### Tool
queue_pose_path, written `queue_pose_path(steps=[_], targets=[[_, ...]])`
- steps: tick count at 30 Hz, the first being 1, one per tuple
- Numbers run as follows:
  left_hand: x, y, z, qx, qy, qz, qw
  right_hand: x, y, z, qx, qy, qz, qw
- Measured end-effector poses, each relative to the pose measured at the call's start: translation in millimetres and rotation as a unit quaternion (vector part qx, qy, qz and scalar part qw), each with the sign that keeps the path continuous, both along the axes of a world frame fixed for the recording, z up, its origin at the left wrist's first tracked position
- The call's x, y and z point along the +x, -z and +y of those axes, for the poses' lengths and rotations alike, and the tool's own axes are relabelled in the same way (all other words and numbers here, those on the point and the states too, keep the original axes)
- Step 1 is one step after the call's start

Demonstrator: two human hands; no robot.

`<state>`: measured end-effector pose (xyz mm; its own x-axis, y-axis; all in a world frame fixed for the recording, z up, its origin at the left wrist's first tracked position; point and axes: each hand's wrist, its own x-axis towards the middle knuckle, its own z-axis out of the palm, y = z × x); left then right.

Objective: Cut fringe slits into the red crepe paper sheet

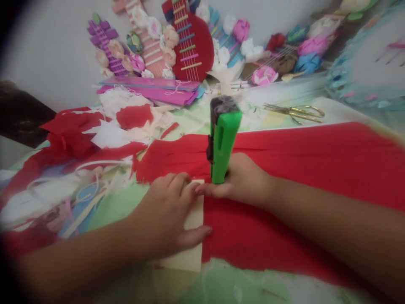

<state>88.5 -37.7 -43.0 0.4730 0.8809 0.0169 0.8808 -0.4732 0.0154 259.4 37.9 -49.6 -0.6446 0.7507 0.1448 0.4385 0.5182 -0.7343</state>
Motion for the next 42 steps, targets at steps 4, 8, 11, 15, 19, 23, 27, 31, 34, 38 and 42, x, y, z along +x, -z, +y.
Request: queue_pose_path(steps=[4, 8, 11, 15, 19, 23, 27, 31, 34, 38, 42], targets=[[0, -5.3, -2, -0.006, -0.011, 0.024, 1.0, -2, -0.9, 1, 0.016, 0.021, 0.008, 1.0], [1, -9.8, -5, -0.019, -0.021, 0.049, 0.998, -1, -1.0, 5, -0.023, 0.064, 0.064, 0.996], [1, -10.5, -8, -0.023, -0.026, 0.055, 0.998, 0, 1.4, 11, -0.071, 0.094, 0.139, 0.983], [-3, -13.7, -10, -0.03, -0.03, 0.056, 0.998, -3, 4.7, 18, -0.166, 0.126, 0.207, 0.956], [-10, -21.8, -13, -0.037, -0.027, 0.069, 0.997, -9, -1.3, 23, -0.27, 0.15, 0.271, 0.912], [-12, -35.3, -19, -0.045, -0.023, 0.104, 0.993, -10, -19.9, 25, -0.298, 0.151, 0.285, 0.898], [-13, -47.9, -28, -0.078, -0.069, 0.149, 0.983, -3, -38.5, 16, -0.272, 0.128, 0.196, 0.933], [-22, -49.5, -34, -0.091, -0.134, 0.176, 0.971, 7, -39.6, 3, -0.266, 0.145, 0.102, 0.948], [-28, -50.1, -37, -0.075, -0.18, 0.207, 0.959, 12, -30.3, -3, -0.205, 0.155, 0.06, 0.965], [-14, -53.3, -39, -0.008, -0.171, 0.225, 0.959, 11, -20.7, -7, -0.145, 0.126, 0.082, 0.978], [9, -43.8, -33, 0.04, 0.131, 0.143, 0.98, 8, -21.0, -16, -0.208, 0.113, 0.098, 0.967]])
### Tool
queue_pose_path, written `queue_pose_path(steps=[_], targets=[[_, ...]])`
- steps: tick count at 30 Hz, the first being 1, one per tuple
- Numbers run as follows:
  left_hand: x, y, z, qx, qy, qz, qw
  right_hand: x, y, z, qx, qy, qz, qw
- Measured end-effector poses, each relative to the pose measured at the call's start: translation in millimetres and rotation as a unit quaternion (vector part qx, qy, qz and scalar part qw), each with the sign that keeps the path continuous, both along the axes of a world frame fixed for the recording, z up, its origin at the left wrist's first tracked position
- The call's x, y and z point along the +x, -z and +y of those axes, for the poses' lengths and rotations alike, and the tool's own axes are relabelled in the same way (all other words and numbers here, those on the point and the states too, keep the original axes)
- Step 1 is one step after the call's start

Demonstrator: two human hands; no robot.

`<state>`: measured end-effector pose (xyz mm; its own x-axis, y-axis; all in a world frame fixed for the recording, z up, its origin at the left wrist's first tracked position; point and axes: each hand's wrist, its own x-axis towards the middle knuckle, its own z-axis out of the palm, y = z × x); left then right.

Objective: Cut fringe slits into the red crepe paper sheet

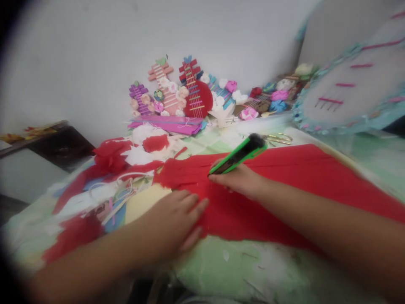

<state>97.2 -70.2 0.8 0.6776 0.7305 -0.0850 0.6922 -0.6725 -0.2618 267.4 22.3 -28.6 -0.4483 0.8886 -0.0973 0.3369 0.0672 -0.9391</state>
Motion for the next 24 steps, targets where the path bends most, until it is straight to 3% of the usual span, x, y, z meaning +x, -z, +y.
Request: queue_pose_path(steps=[2, 6, 9, 13, 16, 21, 24], targets=[[3, 11.9, 7, 0.0, 0.086, -0.042, 0.995, 0, -0.7, -5, -0.001, 0.01, 0.015, 1.0], [-4, 39.2, 18, 0.016, 0.104, -0.102, 0.989, -1, -0.3, -14, 0.002, 0.078, 0.021, 0.997], [-10, 50.4, 19, 0.014, 0.084, -0.138, 0.987, -6, -1.7, -16, -0.015, 0.108, 0.04, 0.993], [-11, 50.6, 16, -0.004, 0.057, -0.168, 0.984, -14, -1.8, -11, -0.034, 0.083, 0.053, 0.995], [-11, 47.7, 16, -0.024, 0.043, -0.185, 0.981, -14, 3.9, -8, -0.029, 0.055, 0.009, 0.998], [-12, 46.3, 17, -0.079, 0.012, -0.193, 0.978, -3, 13.5, -9, 0.141, 0.024, -0.064, 0.988], [-13, 47.2, 17, -0.092, 0.01, -0.19, 0.977, 2, 15.0, -10, 0.172, -0.002, -0.096, 0.98]])
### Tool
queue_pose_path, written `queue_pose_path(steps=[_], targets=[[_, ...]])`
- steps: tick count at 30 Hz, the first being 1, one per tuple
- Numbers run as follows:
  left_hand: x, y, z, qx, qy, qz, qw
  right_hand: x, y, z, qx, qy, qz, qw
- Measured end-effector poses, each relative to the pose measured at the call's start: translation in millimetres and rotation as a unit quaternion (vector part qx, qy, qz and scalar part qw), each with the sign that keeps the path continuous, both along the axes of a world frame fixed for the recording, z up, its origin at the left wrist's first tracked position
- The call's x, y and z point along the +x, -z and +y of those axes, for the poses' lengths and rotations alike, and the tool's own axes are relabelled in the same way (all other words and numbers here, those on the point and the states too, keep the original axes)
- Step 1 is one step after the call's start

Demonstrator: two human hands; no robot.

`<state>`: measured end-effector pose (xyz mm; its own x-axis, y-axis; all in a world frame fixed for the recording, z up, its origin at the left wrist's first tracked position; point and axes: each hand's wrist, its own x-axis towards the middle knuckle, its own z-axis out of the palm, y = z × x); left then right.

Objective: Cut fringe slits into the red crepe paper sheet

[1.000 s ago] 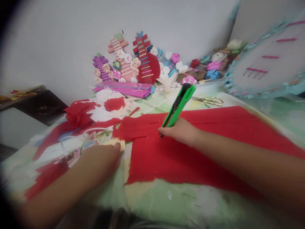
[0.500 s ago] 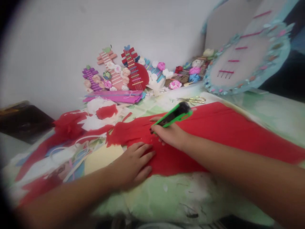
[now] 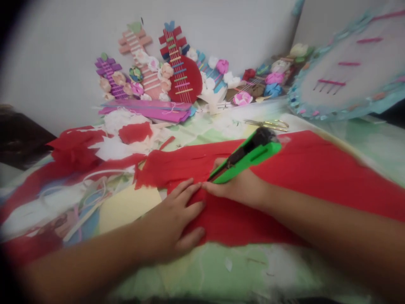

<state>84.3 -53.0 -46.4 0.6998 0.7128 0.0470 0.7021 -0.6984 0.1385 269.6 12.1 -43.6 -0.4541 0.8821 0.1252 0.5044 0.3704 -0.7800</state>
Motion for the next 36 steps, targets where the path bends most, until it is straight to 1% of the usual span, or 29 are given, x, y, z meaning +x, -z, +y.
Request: queue_pose_path(steps=[4, 9, 13, 15, 19, 22, 25, 28, 33, 36], targets=[[-1, 0.7, 1, -0.011, 0.0, 0.011, 1.0, 4, 2.3, 1, -0.011, -0.03, -0.005, 0.999], [-2, -0.6, 1, -0.016, 0.006, 0.027, 0.999, 5, 5.0, 0, -0.006, -0.029, -0.004, 1.0], [-3, 0.0, 0, -0.018, -0.003, 0.04, 0.999, 6, 5.3, 1, -0.009, -0.02, 0.014, 1.0], [-3, 0.4, 1, -0.024, -0.007, 0.046, 0.999, 6, 3.9, 2, -0.019, -0.013, 0.023, 0.999], [-2, 0.6, 1, -0.032, -0.007, 0.062, 0.998, 4, -3.3, 4, -0.07, 0.0, 0.013, 0.997], [-3, 0.4, 1, -0.017, -0.005, 0.06, 0.998, 1, -7.6, 0, -0.059, -0.008, -0.014, 0.998], [-5, -0.2, 0, -0.005, -0.001, 0.061, 0.998, -1, -6.9, -5, -0.049, -0.018, -0.023, 0.998], [-6, -1.2, 0, -0.004, -0.001, 0.054, 0.999, 0, -4.1, -5, -0.066, -0.016, 0.001, 0.998], [-7, -2.8, 0, -0.013, -0.012, 0.053, 0.998, 2, -2.7, 2, -0.146, 0.039, 0.056, 0.987], [-7, -3.4, 0, -0.019, -0.028, 0.054, 0.998, 0, -4.7, 6, -0.15, 0.035, 0.089, 0.984]])
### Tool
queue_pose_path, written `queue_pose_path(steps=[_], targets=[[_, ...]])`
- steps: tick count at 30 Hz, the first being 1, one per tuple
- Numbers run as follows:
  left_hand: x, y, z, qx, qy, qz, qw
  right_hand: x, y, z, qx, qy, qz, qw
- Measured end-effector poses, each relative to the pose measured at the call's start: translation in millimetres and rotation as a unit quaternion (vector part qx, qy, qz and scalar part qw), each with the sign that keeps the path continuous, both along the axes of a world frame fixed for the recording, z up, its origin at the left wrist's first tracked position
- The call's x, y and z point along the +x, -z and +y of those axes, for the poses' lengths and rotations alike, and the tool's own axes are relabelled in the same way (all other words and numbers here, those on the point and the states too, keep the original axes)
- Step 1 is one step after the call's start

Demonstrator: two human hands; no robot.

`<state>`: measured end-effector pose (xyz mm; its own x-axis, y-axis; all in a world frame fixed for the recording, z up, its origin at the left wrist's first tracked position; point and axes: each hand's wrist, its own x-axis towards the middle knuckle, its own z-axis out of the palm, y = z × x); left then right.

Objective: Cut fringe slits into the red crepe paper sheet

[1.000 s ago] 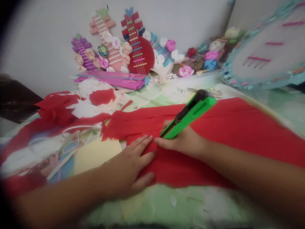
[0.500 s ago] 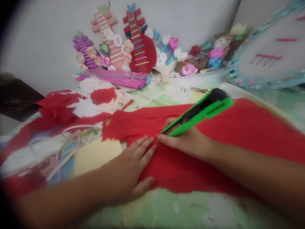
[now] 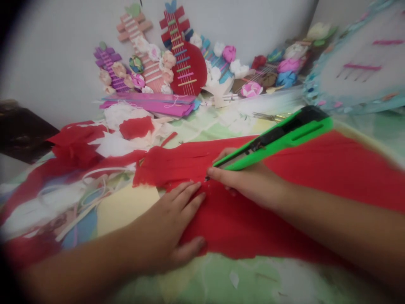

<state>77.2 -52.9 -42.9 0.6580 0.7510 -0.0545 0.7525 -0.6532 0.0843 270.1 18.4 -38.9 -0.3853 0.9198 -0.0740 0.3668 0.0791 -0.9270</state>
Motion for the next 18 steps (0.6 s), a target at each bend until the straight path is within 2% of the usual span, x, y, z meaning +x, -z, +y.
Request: queue_pose_path(steps=[6, 12, 18], targets=[[1, -1.2, 3, 0.003, 0.008, 0.016, 1.0, -9, -6.9, 7, 0.026, -0.018, -0.022, 0.999], [0, 0.0, 3, 0.012, 0.008, 0.007, 1.0, -7, -5.1, 0, 0.014, -0.03, -0.068, 0.997], [-1, 3.7, 2, 0.03, 0.014, -0.016, 0.999, -5, 0.8, -8, 0.104, -0.05, -0.103, 0.988]])
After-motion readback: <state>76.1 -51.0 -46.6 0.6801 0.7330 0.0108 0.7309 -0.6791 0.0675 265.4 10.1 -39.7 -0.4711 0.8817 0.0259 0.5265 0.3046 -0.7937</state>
